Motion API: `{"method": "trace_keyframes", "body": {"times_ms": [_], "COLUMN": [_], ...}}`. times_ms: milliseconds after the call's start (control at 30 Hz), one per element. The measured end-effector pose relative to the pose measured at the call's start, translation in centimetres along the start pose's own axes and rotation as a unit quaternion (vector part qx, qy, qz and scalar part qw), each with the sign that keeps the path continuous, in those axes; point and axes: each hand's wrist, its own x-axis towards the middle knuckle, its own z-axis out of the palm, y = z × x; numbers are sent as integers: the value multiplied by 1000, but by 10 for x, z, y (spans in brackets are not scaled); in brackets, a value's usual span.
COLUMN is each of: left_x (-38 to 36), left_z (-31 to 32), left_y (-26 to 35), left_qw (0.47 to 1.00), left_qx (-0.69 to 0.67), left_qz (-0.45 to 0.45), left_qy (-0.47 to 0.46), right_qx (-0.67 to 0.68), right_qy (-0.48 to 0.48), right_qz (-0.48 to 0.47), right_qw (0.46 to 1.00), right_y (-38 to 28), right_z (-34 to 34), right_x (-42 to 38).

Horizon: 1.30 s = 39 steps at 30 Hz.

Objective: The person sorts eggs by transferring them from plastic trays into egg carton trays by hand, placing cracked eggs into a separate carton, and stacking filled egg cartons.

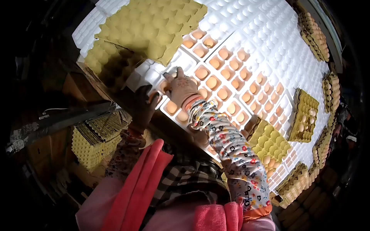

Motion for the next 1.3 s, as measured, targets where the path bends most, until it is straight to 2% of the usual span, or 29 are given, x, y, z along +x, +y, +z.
{"method": "trace_keyframes", "body": {"times_ms": [33,67,100,167,233,300,367,433,500,533,567,600,633,667,700,733,767,800,833,867,900,933,967,1000,1033,1100,1167,1233,1300], "left_x": [10,20,25,34,36,36,39,42,42,39,38,49,39,43,34,24,8,-9,-32,-56,-78,-96,-110,-122,-128,-131,-134,-137,-151], "left_z": [-6,-11,-6,11,32,39,41,42,34,26,14,31,70,58,55,58,67,75,82,89,100,112,127,142,159,193,192,192,182], "left_y": [2,7,1,-13,-20,-26,-19,-13,-7,1,14,-29,-56,-18,15,50,88,127,164,213,262,301,334,362,383,401,419,413,405], "left_qw": [995,991,991,980,977,970,966,961,972,964,951,947,928,964,986,988,996,983,969,941,898,878,856,861,861,814,816,824,864], "left_qx": [-49,33,31,150,166,196,220,244,193,249,300,304,310,213,98,69,-46,-161,-170,-170,-160,-145,-127,-106,-83,58,143,138,76], "left_qz": [-14,-17,-22,-41,-40,10,0,-3,23,-18,-56,-106,4,-101,-28,54,72,69,129,252,369,408,445,399,351,349,343,350,314], "left_qy": [84,132,131,127,125,144,135,131,132,87,41,10,205,125,135,130,40,-51,-123,-152,-176,-204,-232,-298,-359,-461,-443,-424,-386], "right_qx": [48,121,224,264,279,314,417,447,477,423,421,439,461,490,513,491,512,292,250,348,423,334,303,330,323,266,167,133,113], "right_qy": [1,49,118,180,199,189,311,308,317,366,364,315,316,293,258,279,301,347,373,354,444,436,464,467,434,429,358,186,219], "right_qz": [29,40,59,85,75,61,95,83,27,-23,-31,-14,-17,7,27,25,26,6,34,186,258,326,294,272,269,184,116,107,68], "right_qw": [998,991,966,944,936,928,849,835,819,829,830,841,829,821,818,825,804,891,893,848,746,770,779,774,797,844,911,967,967], "right_y": [4,15,27,38,51,65,67,69,75,79,80,83,86,87,88,98,104,126,149,168,184,215,243,263,280,305,341,355,362], "right_z": [-2,-1,5,2,5,14,22,20,21,19,8,-4,-9,-19,-26,-4,16,21,31,34,29,38,48,46,38,22,33,14,18], "right_x": [11,24,40,61,80,90,92,93,74,54,19,-27,-79,-141,-206,-260,-313,-364,-409,-454,-484,-516,-530,-537,-537,-518,-492,-482,-489]}}
